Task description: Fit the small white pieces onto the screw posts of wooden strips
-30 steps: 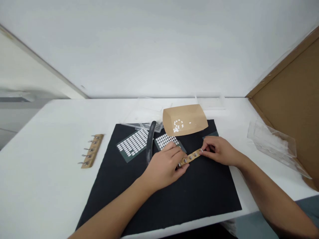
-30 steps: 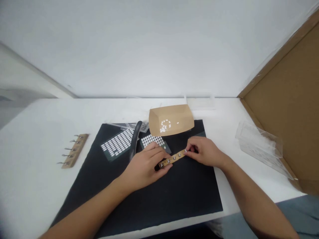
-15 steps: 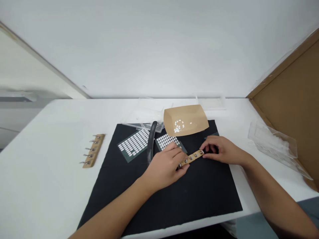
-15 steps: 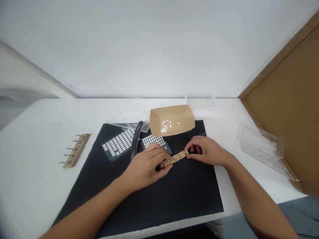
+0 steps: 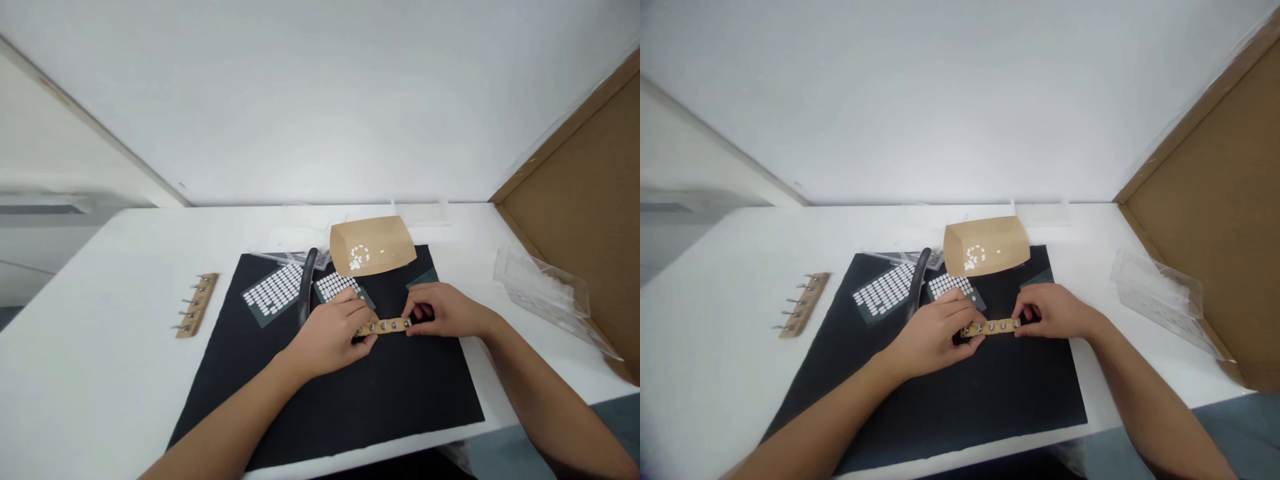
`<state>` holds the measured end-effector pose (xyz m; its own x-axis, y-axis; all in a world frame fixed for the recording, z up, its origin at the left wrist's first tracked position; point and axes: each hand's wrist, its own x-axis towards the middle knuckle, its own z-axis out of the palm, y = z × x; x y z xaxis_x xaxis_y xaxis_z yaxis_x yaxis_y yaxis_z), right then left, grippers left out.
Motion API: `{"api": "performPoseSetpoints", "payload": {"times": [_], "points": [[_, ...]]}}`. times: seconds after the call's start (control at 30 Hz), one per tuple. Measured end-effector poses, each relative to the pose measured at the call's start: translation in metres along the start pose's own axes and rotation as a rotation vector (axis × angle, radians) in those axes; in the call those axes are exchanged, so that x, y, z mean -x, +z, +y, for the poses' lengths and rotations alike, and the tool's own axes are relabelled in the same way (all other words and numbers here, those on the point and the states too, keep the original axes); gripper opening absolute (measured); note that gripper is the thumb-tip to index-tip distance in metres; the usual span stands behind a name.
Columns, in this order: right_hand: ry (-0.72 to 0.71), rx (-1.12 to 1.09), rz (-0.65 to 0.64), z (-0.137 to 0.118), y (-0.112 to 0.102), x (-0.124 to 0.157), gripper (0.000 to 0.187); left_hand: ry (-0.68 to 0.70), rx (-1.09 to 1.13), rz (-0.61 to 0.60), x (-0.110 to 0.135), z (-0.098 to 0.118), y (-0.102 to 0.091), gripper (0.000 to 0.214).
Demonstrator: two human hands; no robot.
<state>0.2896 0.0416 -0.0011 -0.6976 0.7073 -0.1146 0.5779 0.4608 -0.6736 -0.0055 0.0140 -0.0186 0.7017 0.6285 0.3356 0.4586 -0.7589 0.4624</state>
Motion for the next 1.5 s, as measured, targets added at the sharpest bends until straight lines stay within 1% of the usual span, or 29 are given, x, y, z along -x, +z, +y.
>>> {"api": "performPoseSetpoints", "payload": {"times": [0.13,0.23,0.27,0.43,0.53,0.63,0.7,0.77,0.83,0.93,1.03,1.17,1.2,1.37,1.5], "points": [[0.003,-0.028,-0.008,0.004,0.0,0.002,0.028,0.013,0.001,-0.001,0.0,0.0,0.0,0.009],[-0.008,-0.146,-0.024,0.007,-0.002,0.004,0.038,0.018,-0.001,-0.013,0.0,0.0,0.0,0.01],[-0.017,-0.189,-0.03,0.008,-0.004,0.005,0.039,0.021,-0.001,-0.017,0.0,0.0,0.0,0.01],[-0.051,-0.288,-0.046,0.007,-0.012,0.004,0.028,0.022,-0.005,-0.022,0.001,0.0,0.0,0.009],[-0.038,-0.282,-0.007,0.008,-0.013,0.002,0.025,0.023,-0.01,-0.028,0.001,0.0,0.0,0.009],[0.02,-0.191,0.125,0.015,-0.009,0.0,0.02,0.032,-0.03,-0.025,0.001,0.0,0.0,0.006],[0.07,-0.054,0.222,0.022,-0.006,-0.001,0.015,0.042,-0.037,-0.019,0.001,0.0,0.0,0.006],[0.106,0.081,0.27,0.028,-0.005,-0.001,0.011,0.061,-0.035,-0.023,0.001,0.0,0.0,0.006],[0.125,0.151,0.282,0.031,-0.005,0.0,0.011,0.079,-0.033,-0.032,0.001,0.001,0.0,0.006],[0.135,0.196,0.298,0.033,-0.006,0.001,0.013,0.08,-0.03,-0.045,0.002,0.001,0.0,0.008],[0.142,0.244,0.34,0.035,-0.005,0.001,0.014,0.077,-0.018,-0.057,0.002,0.001,0.0,0.012],[0.146,0.31,0.406,0.04,-0.005,0.0,0.017,0.097,-0.03,-0.017,0.001,0.001,-0.003,0.033],[0.146,0.328,0.42,0.041,-0.004,0.0,0.019,0.099,-0.046,0.002,0.001,0.002,-0.004,0.034],[0.184,0.399,0.481,0.041,-0.002,0.001,0.031,0.054,-0.18,0.086,0.0,-0.001,-0.008,0.018],[0.208,0.426,0.485,0.042,0.0,0.003,0.035,0.013,-0.297,0.181,0.0,-0.012,-0.007,0.015]]}}
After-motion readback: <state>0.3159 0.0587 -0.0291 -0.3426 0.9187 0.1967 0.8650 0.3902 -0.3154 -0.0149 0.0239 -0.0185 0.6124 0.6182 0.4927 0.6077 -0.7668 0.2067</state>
